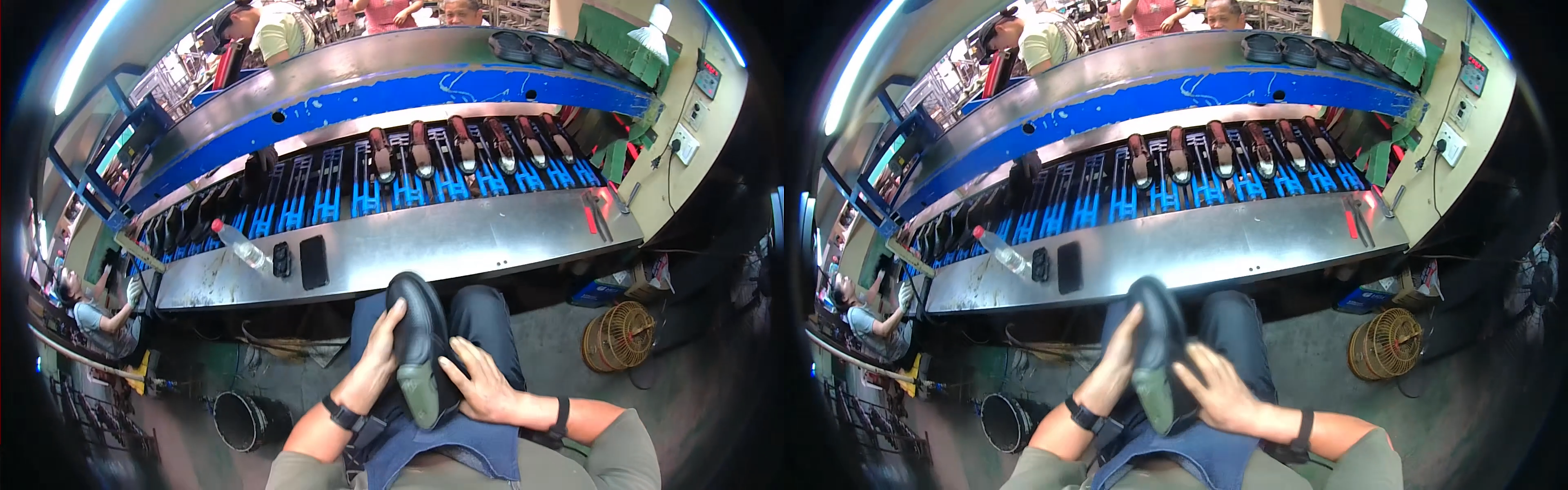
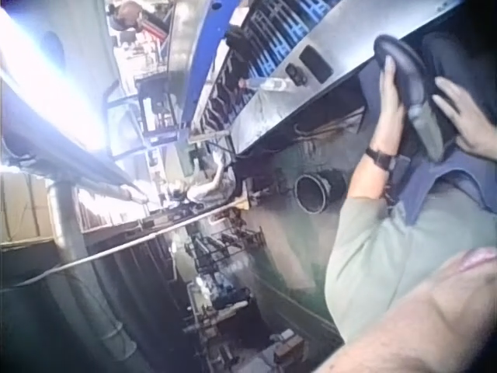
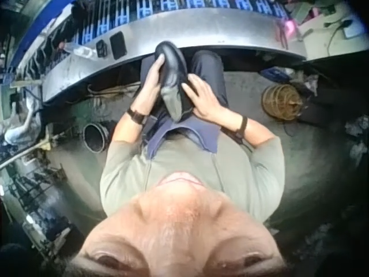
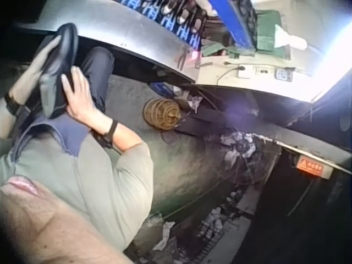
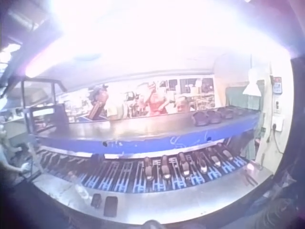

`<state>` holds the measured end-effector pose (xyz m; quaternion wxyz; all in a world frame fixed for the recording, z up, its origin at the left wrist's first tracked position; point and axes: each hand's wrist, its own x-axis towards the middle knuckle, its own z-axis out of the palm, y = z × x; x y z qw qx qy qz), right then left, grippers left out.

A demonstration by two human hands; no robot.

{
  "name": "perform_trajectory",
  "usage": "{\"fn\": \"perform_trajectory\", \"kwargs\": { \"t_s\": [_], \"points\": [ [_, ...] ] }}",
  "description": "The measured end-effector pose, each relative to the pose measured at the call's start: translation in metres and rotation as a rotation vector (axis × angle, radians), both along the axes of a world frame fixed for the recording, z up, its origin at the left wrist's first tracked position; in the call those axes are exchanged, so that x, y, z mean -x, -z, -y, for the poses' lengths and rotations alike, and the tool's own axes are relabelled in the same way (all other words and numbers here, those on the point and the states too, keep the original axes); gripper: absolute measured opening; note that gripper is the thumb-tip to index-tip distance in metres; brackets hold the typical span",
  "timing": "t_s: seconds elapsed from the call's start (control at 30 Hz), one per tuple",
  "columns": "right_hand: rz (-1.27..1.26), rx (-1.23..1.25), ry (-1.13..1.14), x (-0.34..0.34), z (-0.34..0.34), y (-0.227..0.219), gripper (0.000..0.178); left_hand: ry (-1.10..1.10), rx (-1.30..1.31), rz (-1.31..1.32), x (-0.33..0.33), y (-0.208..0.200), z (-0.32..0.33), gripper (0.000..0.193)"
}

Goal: The recorder is assembling components of shoes, specifically fitting the sole onto the upper and placing them onto a conveyor system.

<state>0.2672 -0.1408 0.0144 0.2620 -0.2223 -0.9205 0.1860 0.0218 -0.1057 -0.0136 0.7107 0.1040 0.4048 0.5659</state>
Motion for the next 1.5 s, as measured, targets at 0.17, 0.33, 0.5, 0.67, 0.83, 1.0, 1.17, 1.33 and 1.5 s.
{"fn": "perform_trajectory", "kwargs": {
  "t_s": [0.17,0.33,0.5,0.67,0.83,1.0,1.17,1.33,1.5],
  "points": [
    [-0.356,-0.216,-0.405,0.030,-0.055,-0.053,0.067,0.030,0.017,-0.200,0.004,-0.032,0.011,0.027],
    [-0.403,0.659,0.115,0.049,-0.100,-0.024,0.059,0.199,-0.541,-1.331,0.041,-0.015,0.037,0.044],
    [-0.417,1.334,0.478,0.077,-0.154,0.048,0.049,-0.015,-0.278,-0.533,-0.001,0.028,-0.051,0.046],
    [-0.361,1.341,0.444,0.066,-0.171,0.058,0.039,0.237,-0.057,-0.541,0.004,0.022,-0.096,0.034],
    [-0.050,1.227,-0.070,0.019,-0.147,-0.008,0.020,0.640,-0.435,-0.798,0.006,-0.039,-0.042,0.020],
    [0.067,0.343,-0.506,-0.008,-0.042,-0.024,0.024,0.920,-1.295,-1.044,-0.010,-0.051,0.059,0.011],
    [-0.034,0.427,-0.421,-0.002,-0.105,0.006,0.029,0.715,-1.197,-1.202,-0.003,-0.029,0.004,0.016],
    [-0.228,0.702,-0.237,0.015,-0.144,-0.005,0.027,0.596,-0.891,-0.959,0.017,-0.033,-0.035,0.026],
    [-0.190,0.886,0.079,0.030,-0.173,0.010,0.035,0.458,-0.561,-0.854,0.017,-0.021,-0.082,0.027]
  ]
}}
